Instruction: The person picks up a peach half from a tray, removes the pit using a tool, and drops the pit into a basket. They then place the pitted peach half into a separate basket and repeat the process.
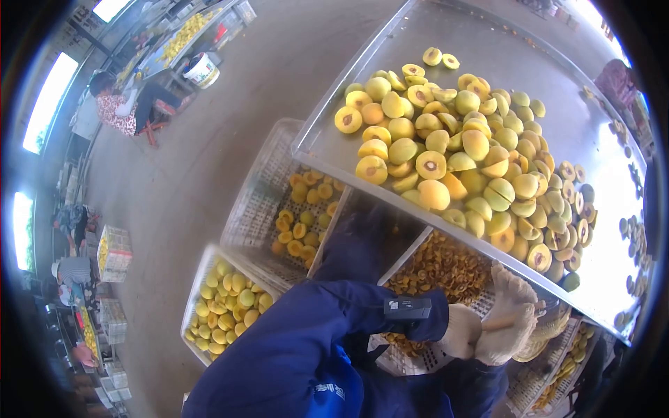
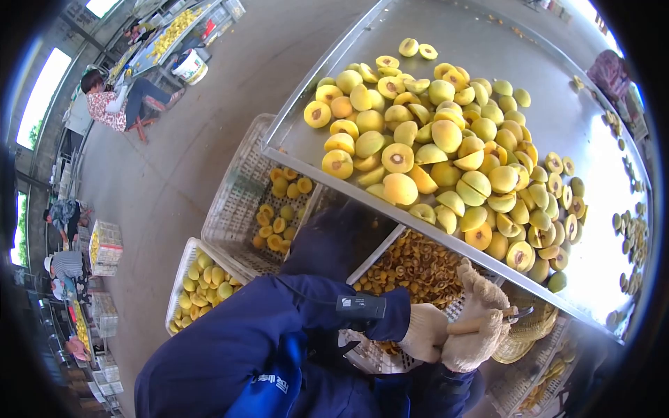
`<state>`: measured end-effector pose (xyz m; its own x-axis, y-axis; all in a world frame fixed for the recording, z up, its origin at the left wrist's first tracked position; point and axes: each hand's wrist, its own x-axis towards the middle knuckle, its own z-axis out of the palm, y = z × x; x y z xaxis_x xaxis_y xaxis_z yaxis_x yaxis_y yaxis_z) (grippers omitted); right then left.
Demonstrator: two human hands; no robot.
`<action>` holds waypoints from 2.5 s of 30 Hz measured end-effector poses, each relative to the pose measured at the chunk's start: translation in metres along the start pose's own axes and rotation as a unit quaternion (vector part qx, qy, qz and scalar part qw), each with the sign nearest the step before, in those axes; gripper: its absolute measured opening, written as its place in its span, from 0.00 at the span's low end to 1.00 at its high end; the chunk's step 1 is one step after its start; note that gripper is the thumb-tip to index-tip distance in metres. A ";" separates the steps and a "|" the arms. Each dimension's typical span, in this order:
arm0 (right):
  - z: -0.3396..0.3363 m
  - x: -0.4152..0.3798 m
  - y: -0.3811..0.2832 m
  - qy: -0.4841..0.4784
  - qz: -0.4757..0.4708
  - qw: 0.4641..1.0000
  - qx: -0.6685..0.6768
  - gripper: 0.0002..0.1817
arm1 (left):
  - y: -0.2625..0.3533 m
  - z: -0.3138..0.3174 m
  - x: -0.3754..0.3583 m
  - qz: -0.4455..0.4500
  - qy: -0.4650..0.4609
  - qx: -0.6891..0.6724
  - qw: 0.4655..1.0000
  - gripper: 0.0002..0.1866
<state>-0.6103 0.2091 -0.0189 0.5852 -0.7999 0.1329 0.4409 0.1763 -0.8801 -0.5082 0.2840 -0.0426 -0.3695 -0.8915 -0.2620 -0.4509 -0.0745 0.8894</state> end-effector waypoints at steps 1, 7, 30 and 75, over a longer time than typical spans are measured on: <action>0.000 0.005 -0.001 -0.004 0.006 1.000 0.007 0.30 | 0.004 -0.005 -0.002 -0.013 -0.004 0.010 1.000 0.21; 0.003 0.011 -0.009 0.103 -0.003 0.971 -0.217 0.17 | 0.004 -0.023 -0.013 0.057 0.066 -0.201 0.976 0.19; 0.019 0.017 -0.015 0.077 0.055 0.923 -0.373 0.25 | 0.015 -0.017 -0.025 0.025 -0.027 -0.262 0.964 0.16; 0.003 -0.012 -0.084 0.039 0.294 0.931 -0.211 0.23 | -0.035 -0.074 -0.012 0.067 0.289 -0.545 0.784 0.18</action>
<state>-0.6525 0.2054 0.0550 0.5825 -0.6788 -0.4471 -0.2566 0.3684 -0.8936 -0.4281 0.2644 -0.0434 0.2184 -0.9541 -0.2049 0.6384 -0.0191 0.7695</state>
